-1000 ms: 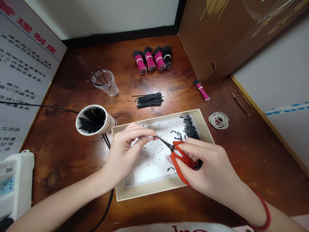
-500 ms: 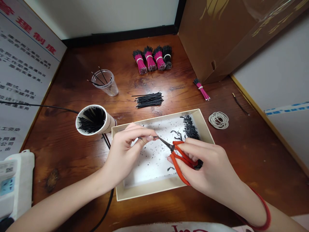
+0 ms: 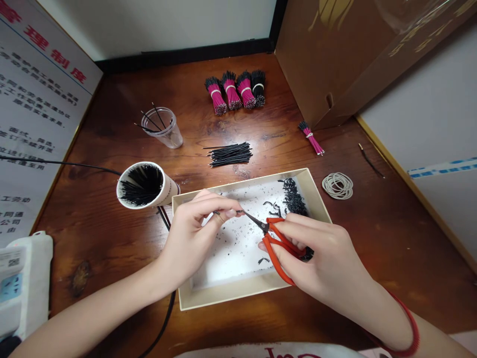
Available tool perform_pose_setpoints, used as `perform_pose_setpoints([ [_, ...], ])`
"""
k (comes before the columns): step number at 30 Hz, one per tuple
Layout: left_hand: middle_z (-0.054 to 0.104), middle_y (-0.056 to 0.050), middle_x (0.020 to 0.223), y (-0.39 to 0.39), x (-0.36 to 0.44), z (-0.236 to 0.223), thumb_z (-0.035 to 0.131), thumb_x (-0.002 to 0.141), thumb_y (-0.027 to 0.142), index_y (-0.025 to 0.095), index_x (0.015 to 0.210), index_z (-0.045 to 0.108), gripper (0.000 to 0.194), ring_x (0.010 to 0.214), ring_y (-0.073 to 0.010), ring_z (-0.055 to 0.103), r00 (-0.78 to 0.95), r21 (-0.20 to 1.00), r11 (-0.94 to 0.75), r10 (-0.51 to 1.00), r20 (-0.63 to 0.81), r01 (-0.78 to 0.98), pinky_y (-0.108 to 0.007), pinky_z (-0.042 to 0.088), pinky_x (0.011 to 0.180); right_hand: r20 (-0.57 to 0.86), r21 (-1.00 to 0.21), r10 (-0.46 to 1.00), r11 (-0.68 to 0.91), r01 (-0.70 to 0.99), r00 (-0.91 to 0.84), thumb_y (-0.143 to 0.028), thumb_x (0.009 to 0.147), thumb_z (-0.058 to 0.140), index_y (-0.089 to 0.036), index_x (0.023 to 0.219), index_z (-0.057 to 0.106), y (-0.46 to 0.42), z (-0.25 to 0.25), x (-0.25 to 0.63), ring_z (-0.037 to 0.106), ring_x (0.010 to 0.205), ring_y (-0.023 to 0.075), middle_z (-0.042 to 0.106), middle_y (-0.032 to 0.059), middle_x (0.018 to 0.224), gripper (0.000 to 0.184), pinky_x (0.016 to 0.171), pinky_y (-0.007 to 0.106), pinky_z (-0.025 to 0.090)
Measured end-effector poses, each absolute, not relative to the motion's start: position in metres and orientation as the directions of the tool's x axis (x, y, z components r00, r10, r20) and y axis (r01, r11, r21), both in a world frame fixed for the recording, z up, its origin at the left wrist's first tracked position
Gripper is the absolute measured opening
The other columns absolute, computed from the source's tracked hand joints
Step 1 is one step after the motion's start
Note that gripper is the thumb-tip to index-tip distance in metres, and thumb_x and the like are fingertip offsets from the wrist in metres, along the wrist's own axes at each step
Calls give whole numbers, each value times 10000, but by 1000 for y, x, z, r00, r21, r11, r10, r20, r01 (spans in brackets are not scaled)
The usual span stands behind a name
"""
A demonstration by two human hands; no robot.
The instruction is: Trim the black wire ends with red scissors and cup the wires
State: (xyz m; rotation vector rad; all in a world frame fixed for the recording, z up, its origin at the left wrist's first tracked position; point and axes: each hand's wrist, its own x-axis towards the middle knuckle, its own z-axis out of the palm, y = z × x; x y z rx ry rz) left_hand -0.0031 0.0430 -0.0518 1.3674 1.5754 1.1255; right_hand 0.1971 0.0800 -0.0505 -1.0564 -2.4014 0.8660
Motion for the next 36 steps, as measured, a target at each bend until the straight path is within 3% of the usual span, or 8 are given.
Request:
perform_pose_setpoints([
  [12,725,-14,744,43,-3,-50,613,831,115,214,781,742,170,727,-175,596,-145,940,63,989,-15,336,-298,453,671,76,-654,775,514,555,-627,-145,816,596,-193,578,439,80,-47,195,301,494,87,326,-49,559,289,458,230,307],
  [36,722,-7,742,42,-3,-51,611,840,126,224,786,741,172,731,-174,589,-134,937,60,991,-14,344,-299,447,682,76,-665,764,518,538,-641,-165,833,583,-193,605,486,80,-48,196,316,493,91,337,-49,560,250,462,235,308],
])
